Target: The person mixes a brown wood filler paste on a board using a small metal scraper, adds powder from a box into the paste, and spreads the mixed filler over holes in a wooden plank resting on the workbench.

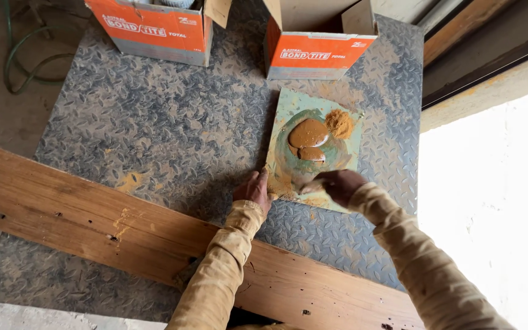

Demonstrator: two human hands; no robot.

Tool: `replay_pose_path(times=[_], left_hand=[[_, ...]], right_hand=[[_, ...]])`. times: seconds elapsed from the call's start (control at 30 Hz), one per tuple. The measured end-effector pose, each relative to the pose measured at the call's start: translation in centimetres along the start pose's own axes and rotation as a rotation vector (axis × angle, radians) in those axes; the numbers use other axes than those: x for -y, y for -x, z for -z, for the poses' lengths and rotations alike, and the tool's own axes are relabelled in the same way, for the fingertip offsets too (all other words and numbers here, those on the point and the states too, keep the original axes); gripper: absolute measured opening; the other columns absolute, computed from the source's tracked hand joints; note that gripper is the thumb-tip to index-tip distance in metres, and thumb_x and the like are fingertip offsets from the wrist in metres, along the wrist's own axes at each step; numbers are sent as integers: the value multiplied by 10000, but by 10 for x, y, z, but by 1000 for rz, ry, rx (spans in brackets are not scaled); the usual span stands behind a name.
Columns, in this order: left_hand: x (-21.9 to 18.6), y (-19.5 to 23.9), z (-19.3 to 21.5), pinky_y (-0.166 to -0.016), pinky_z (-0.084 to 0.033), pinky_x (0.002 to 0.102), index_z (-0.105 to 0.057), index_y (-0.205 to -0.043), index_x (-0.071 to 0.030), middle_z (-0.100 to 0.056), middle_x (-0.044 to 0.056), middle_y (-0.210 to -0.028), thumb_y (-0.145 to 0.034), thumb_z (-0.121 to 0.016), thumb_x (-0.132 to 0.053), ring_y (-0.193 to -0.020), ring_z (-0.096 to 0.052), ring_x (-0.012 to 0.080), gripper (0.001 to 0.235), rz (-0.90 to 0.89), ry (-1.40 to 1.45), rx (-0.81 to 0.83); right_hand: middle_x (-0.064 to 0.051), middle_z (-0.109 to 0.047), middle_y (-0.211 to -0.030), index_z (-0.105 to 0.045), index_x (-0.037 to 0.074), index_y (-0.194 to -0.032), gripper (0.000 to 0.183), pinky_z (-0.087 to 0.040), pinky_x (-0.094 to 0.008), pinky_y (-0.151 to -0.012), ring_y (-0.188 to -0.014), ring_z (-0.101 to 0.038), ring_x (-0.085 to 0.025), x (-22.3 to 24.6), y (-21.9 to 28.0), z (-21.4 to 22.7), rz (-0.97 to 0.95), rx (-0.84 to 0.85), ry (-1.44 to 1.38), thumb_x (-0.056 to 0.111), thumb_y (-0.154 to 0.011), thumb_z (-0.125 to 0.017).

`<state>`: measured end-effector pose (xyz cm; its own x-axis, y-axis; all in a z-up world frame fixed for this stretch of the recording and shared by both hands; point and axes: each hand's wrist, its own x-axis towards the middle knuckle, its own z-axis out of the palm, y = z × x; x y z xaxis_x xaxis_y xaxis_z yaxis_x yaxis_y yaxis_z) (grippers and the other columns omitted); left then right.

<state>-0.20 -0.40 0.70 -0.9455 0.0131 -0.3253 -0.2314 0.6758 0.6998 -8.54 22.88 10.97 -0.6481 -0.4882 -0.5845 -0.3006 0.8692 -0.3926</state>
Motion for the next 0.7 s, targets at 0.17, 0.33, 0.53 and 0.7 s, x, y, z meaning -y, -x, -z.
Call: replay_pose_path(times=[0.17,0.33,0.53,0.7], left_hand=[[2,-4,-7,-1057,-486,444,-483,-1453,-60,-533,205,-1455,-806,-854,-247,-1277,-577,371,769,0,-26,-2],[2,-3,-5,-1021,-512,446,-457,-1484,-47,-554,216,-1421,-812,-846,-231,-1221,-612,375,798,-15,-12,-7],[-7,1,5,-1010,-546,414,-435,-1514,-72,-556,185,-1446,-827,-833,-225,-1206,-645,343,808,43,-3,36],[-7,-1,1,-1014,-527,442,-447,-1494,-75,-538,186,-1460,-832,-842,-238,-1235,-617,354,788,48,-34,69]], right_hand=[[-5,-748,-1250,-644,344,-1370,405,-630,-373,-861,-871,-772,-235,47,15,3,-379,-142,283,194,-1126,-358],[-108,-772,-1221,-628,135,-1246,368,-478,-460,-989,-1064,-754,-244,-6,30,-105,148,-665,583,35,-931,-466],[-74,-785,-979,-681,286,-1301,429,-567,-493,-815,-743,-768,-242,32,42,-30,-167,-275,390,96,-1015,-424],[-133,-778,-847,-729,222,-1256,365,-605,-438,-696,-685,-754,-310,-10,11,-11,-458,-277,120,131,-999,-486]])
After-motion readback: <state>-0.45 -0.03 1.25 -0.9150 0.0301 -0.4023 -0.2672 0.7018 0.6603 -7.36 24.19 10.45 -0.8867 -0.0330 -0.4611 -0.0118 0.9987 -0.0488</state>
